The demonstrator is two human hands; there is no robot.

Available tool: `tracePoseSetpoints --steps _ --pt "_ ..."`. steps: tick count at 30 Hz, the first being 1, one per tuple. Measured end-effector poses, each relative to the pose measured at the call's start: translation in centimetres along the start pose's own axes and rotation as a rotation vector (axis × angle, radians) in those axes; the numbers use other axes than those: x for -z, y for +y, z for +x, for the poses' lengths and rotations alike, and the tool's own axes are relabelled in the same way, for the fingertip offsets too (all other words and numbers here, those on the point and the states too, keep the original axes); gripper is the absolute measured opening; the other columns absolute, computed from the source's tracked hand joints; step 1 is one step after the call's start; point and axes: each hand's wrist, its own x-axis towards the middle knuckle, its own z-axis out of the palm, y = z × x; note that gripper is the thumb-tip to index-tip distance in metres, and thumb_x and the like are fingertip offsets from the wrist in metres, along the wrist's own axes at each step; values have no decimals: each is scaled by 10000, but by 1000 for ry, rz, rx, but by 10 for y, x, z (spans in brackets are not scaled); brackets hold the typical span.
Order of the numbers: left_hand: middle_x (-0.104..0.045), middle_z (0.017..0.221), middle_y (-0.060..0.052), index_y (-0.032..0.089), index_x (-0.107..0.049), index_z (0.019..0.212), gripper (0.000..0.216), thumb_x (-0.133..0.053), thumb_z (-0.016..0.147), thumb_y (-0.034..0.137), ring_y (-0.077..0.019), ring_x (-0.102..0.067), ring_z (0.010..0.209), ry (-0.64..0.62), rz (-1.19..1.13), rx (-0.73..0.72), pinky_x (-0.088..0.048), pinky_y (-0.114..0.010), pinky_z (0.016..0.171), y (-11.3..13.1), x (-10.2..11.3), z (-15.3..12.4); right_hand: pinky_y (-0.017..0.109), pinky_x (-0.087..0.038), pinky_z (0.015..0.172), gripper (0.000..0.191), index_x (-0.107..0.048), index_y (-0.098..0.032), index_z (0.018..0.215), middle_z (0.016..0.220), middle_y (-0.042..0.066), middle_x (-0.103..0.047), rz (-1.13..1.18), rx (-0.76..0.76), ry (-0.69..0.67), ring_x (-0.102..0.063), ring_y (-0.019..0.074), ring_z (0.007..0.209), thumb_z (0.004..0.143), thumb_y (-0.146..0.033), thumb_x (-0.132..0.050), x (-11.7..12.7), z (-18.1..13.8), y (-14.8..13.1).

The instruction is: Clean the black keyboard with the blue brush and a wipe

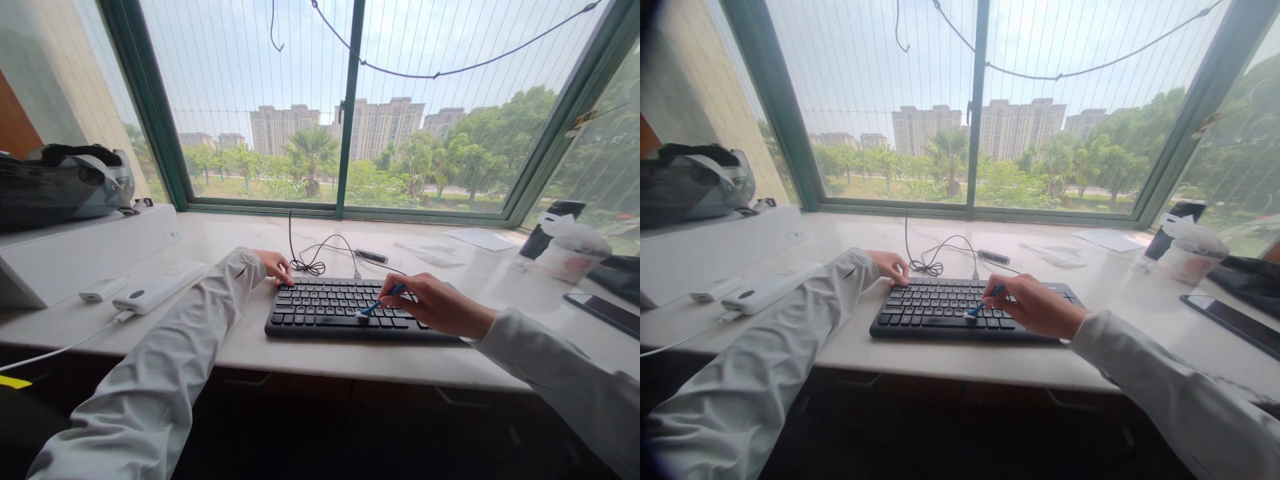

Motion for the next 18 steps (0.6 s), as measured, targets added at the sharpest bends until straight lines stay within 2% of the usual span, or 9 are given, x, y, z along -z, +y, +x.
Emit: tracePoseSetpoints --steps 5,18 --pt "-670 634 14 209 -678 777 534 -754 542 683 -139 -538 631 6 22 -15 -348 -252 628 1 -1 0 283 -452 722 215 -602 -229 926 861 30 -740 -24 -77 8 -686 197 825 946 -421 -505 10 -19 10" --pt "-664 626 3 190 -666 777 578 -745 529 705 -146 -541 643 16 24 5 -334 -256 613 4 -2 -2 283 -461 710 319 -611 -207 895 832 52 -731 -29 -164 14 -677 205 783 907 -518 -540 39 -54 39"
